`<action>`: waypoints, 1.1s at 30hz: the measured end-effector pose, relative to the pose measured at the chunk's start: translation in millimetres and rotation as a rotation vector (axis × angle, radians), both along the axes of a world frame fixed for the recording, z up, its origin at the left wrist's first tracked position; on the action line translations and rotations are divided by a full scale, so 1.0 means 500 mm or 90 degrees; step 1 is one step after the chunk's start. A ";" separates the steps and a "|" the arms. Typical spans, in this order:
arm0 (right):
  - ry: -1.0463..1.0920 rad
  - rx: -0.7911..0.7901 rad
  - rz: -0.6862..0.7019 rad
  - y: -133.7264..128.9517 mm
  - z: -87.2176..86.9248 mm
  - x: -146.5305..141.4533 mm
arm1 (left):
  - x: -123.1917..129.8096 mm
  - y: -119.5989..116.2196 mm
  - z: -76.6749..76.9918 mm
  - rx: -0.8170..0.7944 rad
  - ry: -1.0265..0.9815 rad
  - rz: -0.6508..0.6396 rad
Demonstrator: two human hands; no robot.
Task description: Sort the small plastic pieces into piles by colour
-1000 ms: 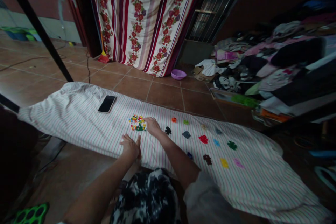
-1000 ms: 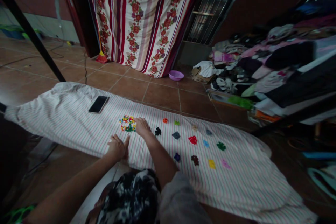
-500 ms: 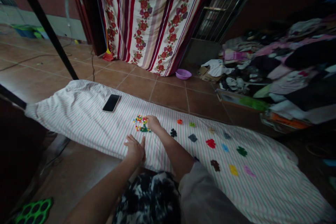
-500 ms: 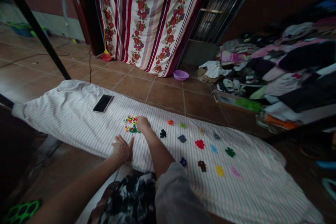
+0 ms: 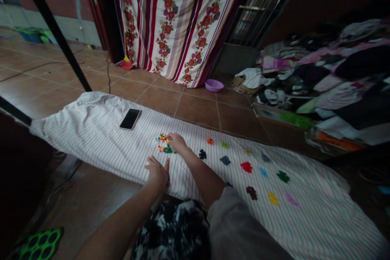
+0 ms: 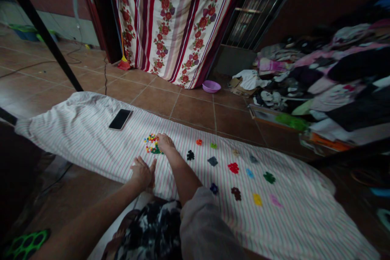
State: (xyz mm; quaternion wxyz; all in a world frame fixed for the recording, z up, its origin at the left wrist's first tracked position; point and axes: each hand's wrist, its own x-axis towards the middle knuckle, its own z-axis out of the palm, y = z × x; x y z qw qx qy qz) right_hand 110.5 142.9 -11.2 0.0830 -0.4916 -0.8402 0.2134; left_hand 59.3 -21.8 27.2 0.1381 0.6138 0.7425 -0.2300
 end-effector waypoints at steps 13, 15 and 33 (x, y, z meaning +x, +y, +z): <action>-0.024 -0.020 0.010 -0.007 0.015 -0.006 | -0.001 0.000 -0.005 0.010 -0.007 0.005; -0.032 -0.020 0.009 -0.009 0.014 -0.008 | 0.000 0.001 -0.002 0.005 -0.001 0.003; 0.252 -0.066 -0.101 -0.030 -0.029 0.029 | -0.002 0.000 -0.004 0.014 -0.011 0.012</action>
